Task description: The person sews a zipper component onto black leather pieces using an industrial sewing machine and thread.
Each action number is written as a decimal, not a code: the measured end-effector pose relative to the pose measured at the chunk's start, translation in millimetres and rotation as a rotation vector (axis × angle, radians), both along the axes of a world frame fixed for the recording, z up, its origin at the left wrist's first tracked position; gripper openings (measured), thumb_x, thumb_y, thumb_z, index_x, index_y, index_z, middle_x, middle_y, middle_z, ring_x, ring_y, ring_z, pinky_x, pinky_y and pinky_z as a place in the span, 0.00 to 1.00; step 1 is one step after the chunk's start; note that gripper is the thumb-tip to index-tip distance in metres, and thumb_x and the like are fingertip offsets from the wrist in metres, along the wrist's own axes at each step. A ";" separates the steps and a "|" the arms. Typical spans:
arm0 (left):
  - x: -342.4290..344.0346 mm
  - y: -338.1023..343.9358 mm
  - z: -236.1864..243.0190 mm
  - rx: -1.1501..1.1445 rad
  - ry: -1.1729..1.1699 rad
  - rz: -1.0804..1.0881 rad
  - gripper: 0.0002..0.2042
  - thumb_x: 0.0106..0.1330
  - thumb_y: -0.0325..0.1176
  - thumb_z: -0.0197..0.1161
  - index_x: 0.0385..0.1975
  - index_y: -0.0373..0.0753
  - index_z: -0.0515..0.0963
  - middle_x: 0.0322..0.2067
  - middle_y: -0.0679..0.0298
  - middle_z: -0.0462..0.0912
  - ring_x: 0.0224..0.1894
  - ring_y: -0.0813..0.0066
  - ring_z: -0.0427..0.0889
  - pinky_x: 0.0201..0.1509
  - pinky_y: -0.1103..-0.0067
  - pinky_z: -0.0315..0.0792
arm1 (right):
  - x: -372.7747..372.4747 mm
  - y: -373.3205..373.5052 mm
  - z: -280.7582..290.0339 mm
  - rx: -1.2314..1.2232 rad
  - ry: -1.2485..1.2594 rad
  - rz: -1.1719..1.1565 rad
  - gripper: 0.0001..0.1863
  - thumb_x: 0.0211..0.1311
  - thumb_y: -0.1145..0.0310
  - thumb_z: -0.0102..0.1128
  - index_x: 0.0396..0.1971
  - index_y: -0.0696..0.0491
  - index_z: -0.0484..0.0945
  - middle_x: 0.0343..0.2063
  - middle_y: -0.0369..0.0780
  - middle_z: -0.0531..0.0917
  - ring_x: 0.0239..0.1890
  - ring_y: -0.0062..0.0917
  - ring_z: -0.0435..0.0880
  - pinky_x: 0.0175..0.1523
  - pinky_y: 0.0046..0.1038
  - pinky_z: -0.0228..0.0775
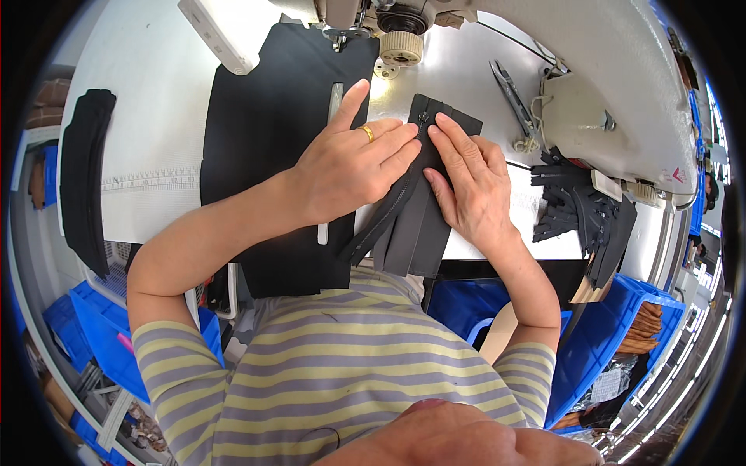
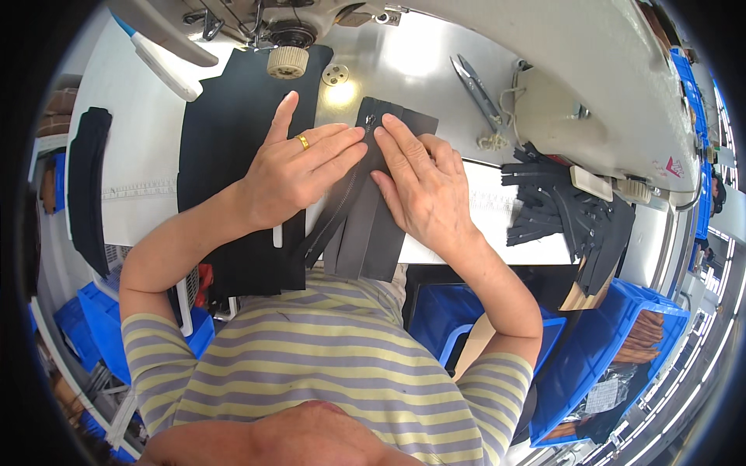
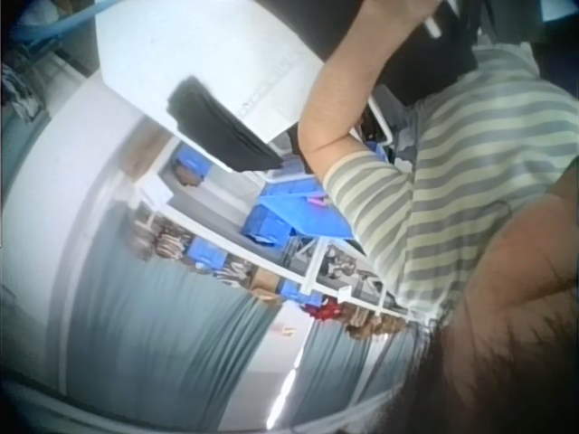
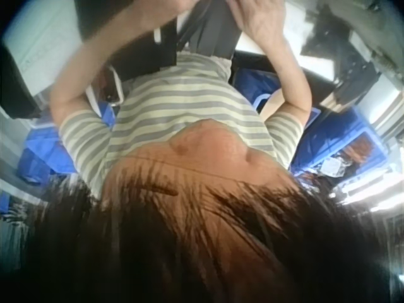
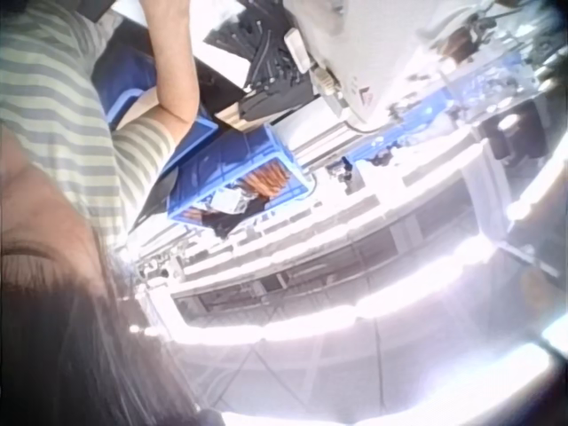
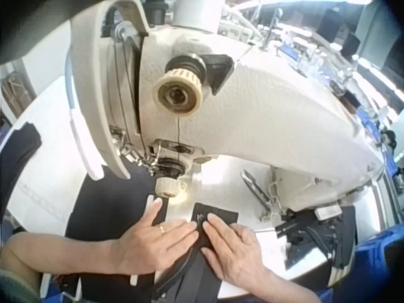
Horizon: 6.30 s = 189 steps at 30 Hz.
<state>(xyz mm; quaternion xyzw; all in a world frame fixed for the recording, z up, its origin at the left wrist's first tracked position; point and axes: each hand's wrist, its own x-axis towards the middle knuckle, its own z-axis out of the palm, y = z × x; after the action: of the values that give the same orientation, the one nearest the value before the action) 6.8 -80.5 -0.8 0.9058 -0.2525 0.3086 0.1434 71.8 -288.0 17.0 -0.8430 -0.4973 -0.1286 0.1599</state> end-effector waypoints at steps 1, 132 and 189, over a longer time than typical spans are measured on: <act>0.2 0.9 -0.1 0.013 0.024 -0.014 0.11 0.56 0.28 0.62 0.39 0.39 0.81 0.43 0.64 0.82 0.45 0.74 0.82 0.68 0.50 0.52 | 0.2 0.2 -0.2 0.009 0.003 0.000 0.28 0.47 0.68 0.69 0.52 0.57 0.77 0.57 0.38 0.75 0.41 0.31 0.73 0.46 0.29 0.67; -144.9 25.3 11.6 -0.324 0.306 0.046 0.17 0.46 0.22 0.61 0.39 0.33 0.81 0.44 0.55 0.81 0.42 0.65 0.80 0.46 0.68 0.73 | 5.4 74.7 -5.2 0.027 -0.012 0.192 0.22 0.42 0.69 0.68 0.43 0.52 0.81 0.48 0.38 0.81 0.52 0.37 0.76 0.53 0.37 0.65; -48.0 67.3 20.1 -0.099 0.231 0.179 0.18 0.58 0.39 0.66 0.46 0.40 0.78 0.50 0.65 0.76 0.51 0.68 0.76 0.62 0.61 0.64 | 4.6 75.3 -5.9 0.034 -0.026 0.154 0.20 0.43 0.71 0.69 0.42 0.53 0.82 0.46 0.39 0.83 0.52 0.37 0.78 0.52 0.35 0.68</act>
<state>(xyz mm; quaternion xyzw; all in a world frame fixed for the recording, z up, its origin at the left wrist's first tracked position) -41.2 -13.2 19.3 0.9459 -0.1372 0.2261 0.1881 76.4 -212.7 11.1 -0.7975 -0.5606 -0.1355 0.1771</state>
